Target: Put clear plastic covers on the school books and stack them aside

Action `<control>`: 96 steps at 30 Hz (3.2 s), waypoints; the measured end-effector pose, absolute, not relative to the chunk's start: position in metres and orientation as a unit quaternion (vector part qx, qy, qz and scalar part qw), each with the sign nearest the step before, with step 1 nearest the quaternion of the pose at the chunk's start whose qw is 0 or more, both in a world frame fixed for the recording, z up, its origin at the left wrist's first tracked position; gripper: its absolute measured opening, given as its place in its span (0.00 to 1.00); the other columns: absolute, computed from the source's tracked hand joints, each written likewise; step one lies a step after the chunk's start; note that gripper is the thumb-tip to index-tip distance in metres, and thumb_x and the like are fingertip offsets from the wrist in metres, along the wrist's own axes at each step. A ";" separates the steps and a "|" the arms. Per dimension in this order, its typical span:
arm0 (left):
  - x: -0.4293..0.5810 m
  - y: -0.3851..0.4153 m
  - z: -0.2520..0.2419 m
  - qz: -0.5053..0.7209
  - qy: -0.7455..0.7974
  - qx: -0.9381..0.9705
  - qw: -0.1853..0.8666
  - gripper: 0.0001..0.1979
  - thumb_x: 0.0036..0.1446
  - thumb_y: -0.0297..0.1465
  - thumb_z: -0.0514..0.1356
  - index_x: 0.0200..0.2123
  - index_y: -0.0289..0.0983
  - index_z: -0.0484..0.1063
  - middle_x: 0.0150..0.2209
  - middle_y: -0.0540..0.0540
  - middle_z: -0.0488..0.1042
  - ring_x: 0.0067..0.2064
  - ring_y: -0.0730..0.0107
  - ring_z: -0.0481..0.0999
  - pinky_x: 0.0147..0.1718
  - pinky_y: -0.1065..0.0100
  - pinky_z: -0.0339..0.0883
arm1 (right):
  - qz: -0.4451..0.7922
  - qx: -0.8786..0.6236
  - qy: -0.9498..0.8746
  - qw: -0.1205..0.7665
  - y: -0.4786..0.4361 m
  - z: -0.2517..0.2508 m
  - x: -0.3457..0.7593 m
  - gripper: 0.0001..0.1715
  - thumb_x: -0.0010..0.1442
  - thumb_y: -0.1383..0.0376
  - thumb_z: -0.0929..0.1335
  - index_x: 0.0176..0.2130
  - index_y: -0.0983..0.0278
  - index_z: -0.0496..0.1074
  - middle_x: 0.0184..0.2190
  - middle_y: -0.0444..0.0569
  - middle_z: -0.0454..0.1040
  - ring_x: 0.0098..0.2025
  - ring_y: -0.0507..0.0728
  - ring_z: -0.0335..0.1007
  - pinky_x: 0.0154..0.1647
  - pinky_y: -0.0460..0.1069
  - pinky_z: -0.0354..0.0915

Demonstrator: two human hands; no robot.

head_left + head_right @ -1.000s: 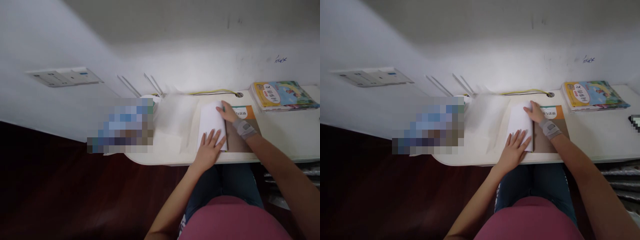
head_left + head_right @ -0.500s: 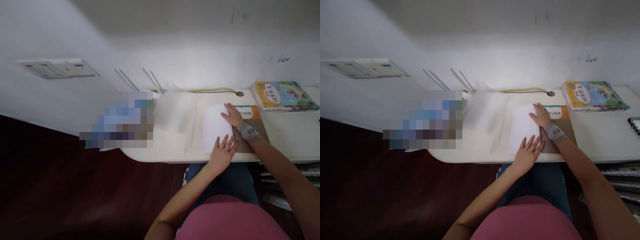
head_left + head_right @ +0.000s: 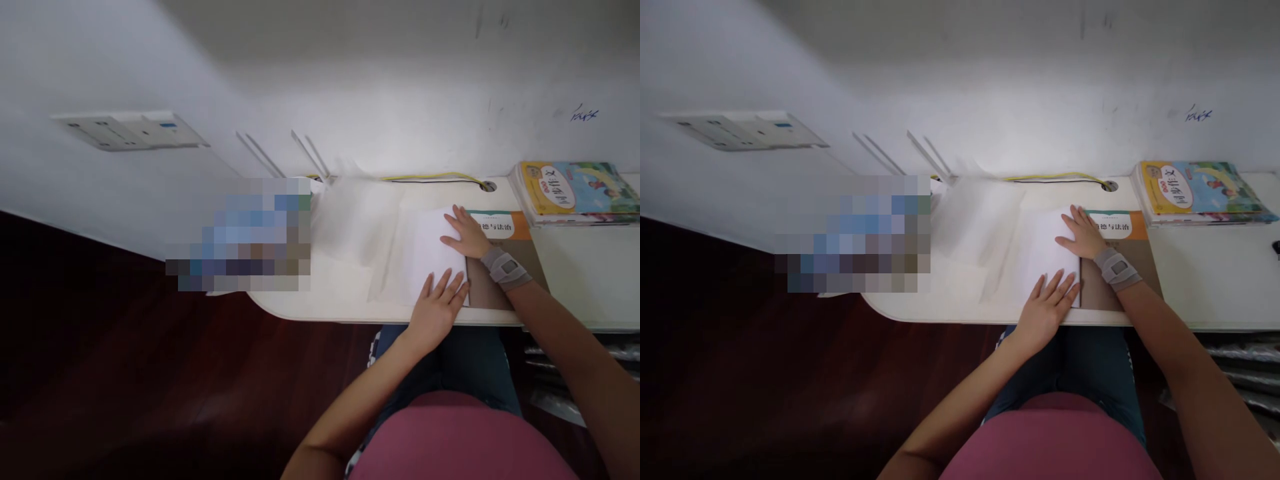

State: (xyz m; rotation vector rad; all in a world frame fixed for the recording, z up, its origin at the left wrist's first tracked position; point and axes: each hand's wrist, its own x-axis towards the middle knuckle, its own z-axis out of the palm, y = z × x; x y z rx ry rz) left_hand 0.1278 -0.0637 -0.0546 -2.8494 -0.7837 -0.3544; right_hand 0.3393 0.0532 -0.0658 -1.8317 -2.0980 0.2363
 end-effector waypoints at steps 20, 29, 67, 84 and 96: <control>0.123 -0.064 -0.060 -0.137 -0.272 -0.950 0.065 0.21 0.66 0.26 0.45 0.61 0.32 0.60 0.63 0.42 0.61 0.64 0.62 0.58 0.60 0.59 0.56 | 0.082 -0.651 -0.739 0.153 0.048 -0.061 0.332 0.46 0.57 0.45 0.64 0.64 0.68 0.53 0.69 0.61 0.41 0.69 0.70 0.37 0.66 0.64 0.45; 0.120 -0.078 -0.055 -0.136 -0.277 -0.949 0.065 0.21 0.66 0.28 0.46 0.61 0.30 0.60 0.63 0.38 0.60 0.65 0.59 0.56 0.61 0.56 0.53 | 0.109 -0.570 -0.796 0.173 0.043 -0.062 0.332 0.46 0.58 0.43 0.61 0.66 0.66 0.51 0.69 0.56 0.44 0.69 0.66 0.36 0.67 0.63 0.45; 0.162 -0.061 -0.045 -0.068 -0.401 -0.913 -0.031 0.30 0.63 0.43 0.50 0.64 0.36 0.54 0.67 0.34 0.48 0.66 0.37 0.49 0.55 0.35 0.54 | 0.066 -0.569 -0.805 0.156 0.040 -0.059 0.331 0.35 0.61 0.47 0.61 0.60 0.62 0.64 0.68 0.54 0.48 0.69 0.70 0.37 0.64 0.66 0.47; 0.016 0.010 -0.065 -0.117 -0.488 -0.864 -0.045 0.30 0.67 0.43 0.41 0.63 0.28 0.54 0.64 0.31 0.56 0.67 0.52 0.51 0.60 0.49 0.54 | 0.050 -0.592 -0.791 0.149 -0.028 -0.063 0.318 0.49 0.61 0.41 0.55 0.67 0.69 0.41 0.68 0.62 0.42 0.68 0.69 0.42 0.63 0.65 0.51; 0.013 0.009 -0.076 -0.166 -0.497 -0.849 -0.064 0.22 0.64 0.27 0.44 0.59 0.27 0.62 0.59 0.33 0.66 0.63 0.57 0.61 0.59 0.54 0.58 | -0.021 -0.581 -0.811 0.069 -0.035 -0.063 0.315 0.52 0.60 0.41 0.55 0.67 0.73 0.40 0.67 0.65 0.44 0.69 0.67 0.38 0.66 0.63 0.46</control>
